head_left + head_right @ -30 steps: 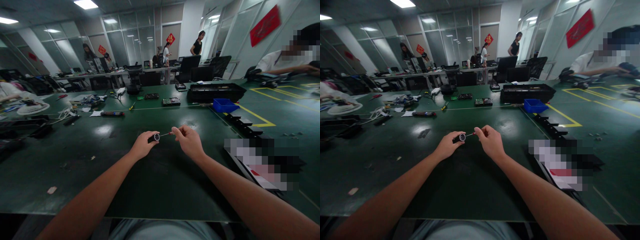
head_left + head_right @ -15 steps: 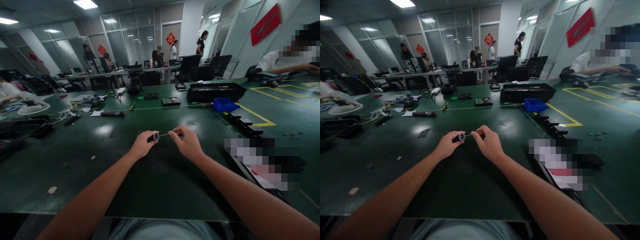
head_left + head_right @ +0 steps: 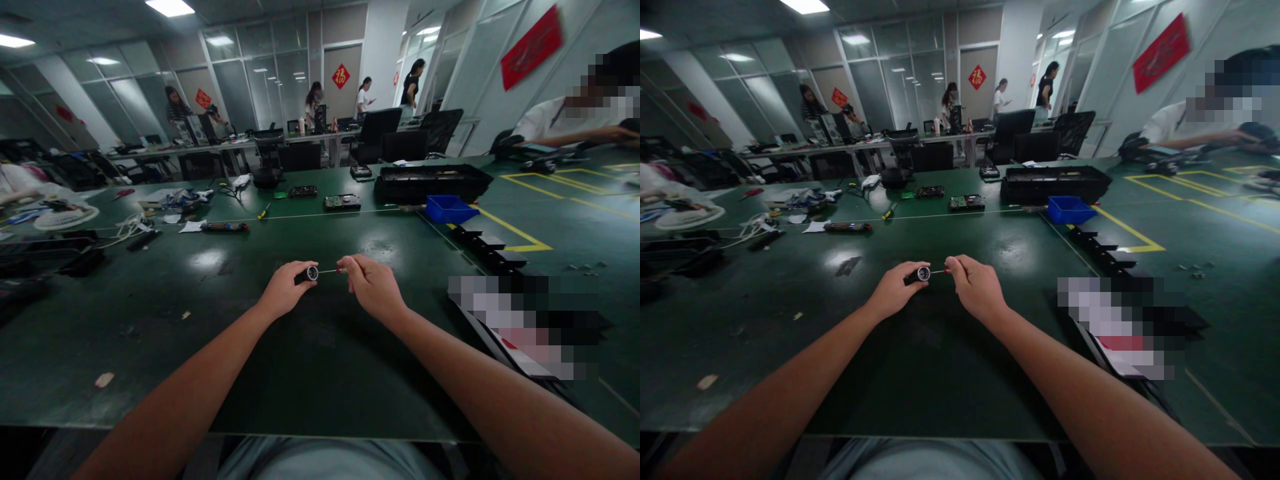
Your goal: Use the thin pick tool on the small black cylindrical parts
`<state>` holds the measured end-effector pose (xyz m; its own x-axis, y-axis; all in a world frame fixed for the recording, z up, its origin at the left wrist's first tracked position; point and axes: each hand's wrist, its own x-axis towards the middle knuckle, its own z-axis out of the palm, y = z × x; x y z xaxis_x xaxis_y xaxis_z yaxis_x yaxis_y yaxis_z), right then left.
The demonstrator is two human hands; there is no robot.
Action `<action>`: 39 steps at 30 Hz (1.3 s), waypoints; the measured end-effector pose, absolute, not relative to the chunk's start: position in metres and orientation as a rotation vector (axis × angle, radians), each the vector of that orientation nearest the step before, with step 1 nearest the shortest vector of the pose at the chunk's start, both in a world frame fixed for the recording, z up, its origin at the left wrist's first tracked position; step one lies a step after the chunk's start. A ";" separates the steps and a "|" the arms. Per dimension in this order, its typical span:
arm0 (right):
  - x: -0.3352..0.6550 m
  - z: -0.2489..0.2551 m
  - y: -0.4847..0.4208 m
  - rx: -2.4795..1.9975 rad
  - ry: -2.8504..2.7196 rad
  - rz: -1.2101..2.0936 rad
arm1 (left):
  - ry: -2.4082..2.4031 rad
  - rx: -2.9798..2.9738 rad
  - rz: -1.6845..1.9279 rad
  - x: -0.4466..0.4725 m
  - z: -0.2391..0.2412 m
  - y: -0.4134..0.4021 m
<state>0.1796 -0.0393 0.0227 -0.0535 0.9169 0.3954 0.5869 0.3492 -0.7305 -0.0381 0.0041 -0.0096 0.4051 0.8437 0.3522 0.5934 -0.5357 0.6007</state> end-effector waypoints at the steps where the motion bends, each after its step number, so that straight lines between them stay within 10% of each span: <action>1: 0.180 0.022 -0.039 -1.341 -1.747 0.466 | 1.235 2.287 0.896 -0.038 -0.010 0.004; 28: 0.178 0.018 -0.039 -1.288 -1.648 0.546 | 1.228 2.251 0.879 -0.036 -0.005 0.001; 39: 0.175 0.000 -0.016 -0.979 -1.014 1.086 | 1.137 2.378 0.927 -0.036 0.002 0.001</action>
